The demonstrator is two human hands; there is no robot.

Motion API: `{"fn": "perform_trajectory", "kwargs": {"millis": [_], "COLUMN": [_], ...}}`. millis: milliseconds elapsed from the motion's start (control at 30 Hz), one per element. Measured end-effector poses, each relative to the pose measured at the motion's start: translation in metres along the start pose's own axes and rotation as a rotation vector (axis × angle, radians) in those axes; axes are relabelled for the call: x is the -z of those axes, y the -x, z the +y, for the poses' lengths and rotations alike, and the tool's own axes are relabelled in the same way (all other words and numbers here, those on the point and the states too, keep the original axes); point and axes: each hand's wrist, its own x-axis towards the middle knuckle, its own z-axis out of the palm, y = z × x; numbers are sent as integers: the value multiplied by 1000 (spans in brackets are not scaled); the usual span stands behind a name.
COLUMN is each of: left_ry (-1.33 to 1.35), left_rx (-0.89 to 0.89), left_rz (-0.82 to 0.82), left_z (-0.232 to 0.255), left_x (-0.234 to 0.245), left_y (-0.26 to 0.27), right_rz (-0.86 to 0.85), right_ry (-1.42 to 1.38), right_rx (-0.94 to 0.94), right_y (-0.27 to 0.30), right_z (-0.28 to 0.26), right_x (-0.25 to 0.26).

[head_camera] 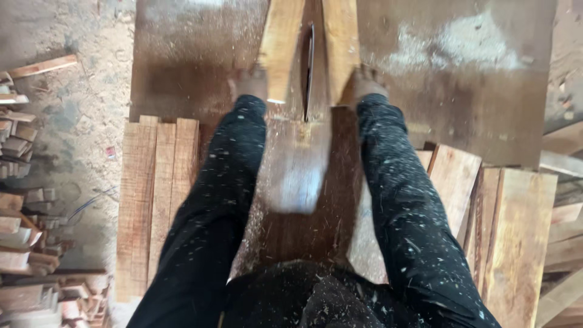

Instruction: The person uses a table saw to cut wooden planks into smaller pieces. They guide each plank through the saw blade, then move the cut pieces to a stack on the right side of the table.

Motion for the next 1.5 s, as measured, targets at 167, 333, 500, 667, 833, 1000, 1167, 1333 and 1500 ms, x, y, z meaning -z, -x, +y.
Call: {"fn": "perform_trajectory", "kwargs": {"millis": [167,333,500,667,833,1000,1167,1333,1500], "left_ry": [195,247,266,183,169,235,222,6,135], "left_rx": [112,225,160,250,295,-2,-440,-590,-616], "left_rz": [-50,148,45,-66,-87,101,-170,104,84], "left_z": [-7,19,-15,-22,-20,-17,20,45,42], "left_x": [-25,-40,-68,-129,-156,-140,-152,-210,-243], "left_y": [-5,46,190,375,469,480,505,514,514], "right_rz": [-80,70,102,59,182,77,182,72,-17], "right_ry": [-185,-219,-212,-239,-218,-326,-266,-237,-260], "right_rx": [-132,-188,-159,-107,-46,-60,96,173,331], "right_y": [28,70,220,403,437,458,463,469,517], "right_z": [-5,-32,-32,-27,-32,-57,-104,-104,-82], "right_x": [12,5,-48,-144,-187,-195,-214,-228,-237]}}
